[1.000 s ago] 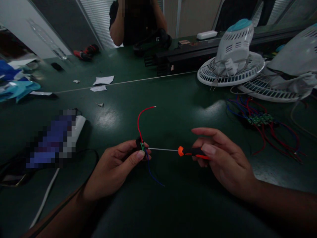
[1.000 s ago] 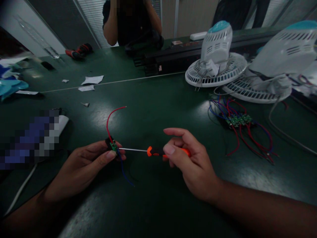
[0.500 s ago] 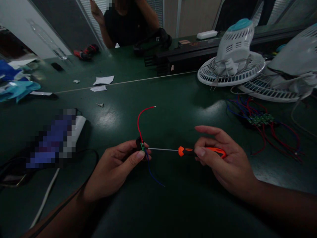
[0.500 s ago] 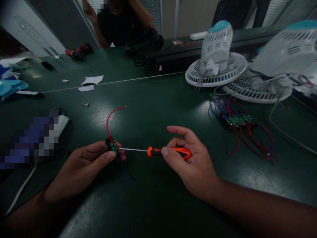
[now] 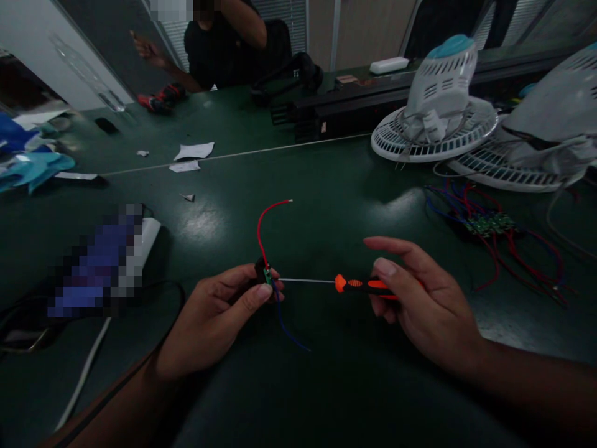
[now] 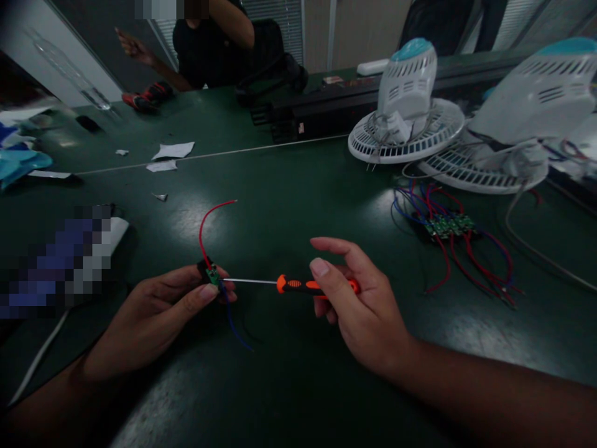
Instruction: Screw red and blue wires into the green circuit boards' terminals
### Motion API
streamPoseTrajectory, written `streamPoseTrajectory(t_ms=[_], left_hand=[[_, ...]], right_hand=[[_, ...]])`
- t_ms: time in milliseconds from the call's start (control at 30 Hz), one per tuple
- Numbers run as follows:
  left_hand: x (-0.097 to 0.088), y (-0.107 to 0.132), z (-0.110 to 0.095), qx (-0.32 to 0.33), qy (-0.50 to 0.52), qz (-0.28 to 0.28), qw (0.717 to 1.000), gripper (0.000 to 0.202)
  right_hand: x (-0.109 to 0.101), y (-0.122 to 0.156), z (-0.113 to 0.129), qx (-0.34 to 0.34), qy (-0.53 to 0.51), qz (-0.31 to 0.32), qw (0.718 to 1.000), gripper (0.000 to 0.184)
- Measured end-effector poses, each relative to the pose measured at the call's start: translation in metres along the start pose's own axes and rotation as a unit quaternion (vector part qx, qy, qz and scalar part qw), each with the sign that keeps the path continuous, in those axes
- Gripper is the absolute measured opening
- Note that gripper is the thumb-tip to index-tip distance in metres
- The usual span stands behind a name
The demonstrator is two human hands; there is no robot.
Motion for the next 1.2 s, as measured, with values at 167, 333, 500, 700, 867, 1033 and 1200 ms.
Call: streamPoseTrajectory(t_ms=[167,333,500,700,867,1033,1200], left_hand=[[0.0009,0.0002,-0.0022,0.003,0.012,-0.005,1.0,0.012],[0.0008,0.0013,-0.0041,0.003,0.015,-0.006,1.0,0.012],[-0.0003,0.0007,-0.0007,-0.005,-0.004,0.001,1.0,0.013],[-0.0009,0.0004,0.0,0.0,-0.006,-0.002,1.0,0.012],[-0.002,0.0018,0.0019,-0.002,-0.009,-0.001,1.0,0.013],[-0.0014,0.0016,-0.001,-0.005,-0.017,-0.003,1.0,0.013],[-0.0004,0.0002,-0.0035,-0.01,-0.018,-0.007,1.0,0.013]], right_hand=[[-0.0005,0.0003,-0.0014,-0.018,-0.027,0.007,0.999,0.03],[-0.0009,0.001,-0.001,-0.033,-0.041,0.01,0.999,0.032],[-0.0012,0.0006,-0.0009,-0.047,-0.05,0.012,0.998,0.033],[0.0001,0.0017,0.0022,-0.012,-0.021,0.016,1.0,0.034],[0.0002,0.0004,0.0018,0.002,0.004,0.001,1.0,0.029],[0.0008,0.0006,0.0002,-0.003,-0.015,0.009,1.0,0.027],[0.0005,0.0008,-0.0009,-0.018,-0.039,0.012,0.999,0.029]])
Point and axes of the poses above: each hand's wrist, its own y-axis away from the middle knuckle, its own x-axis out of the palm, z = x × y, the point moved 4 cm from there along -y, towards the middle knuckle, and after that the axes turned 6 degrees about -y, right-handed, at the moved point
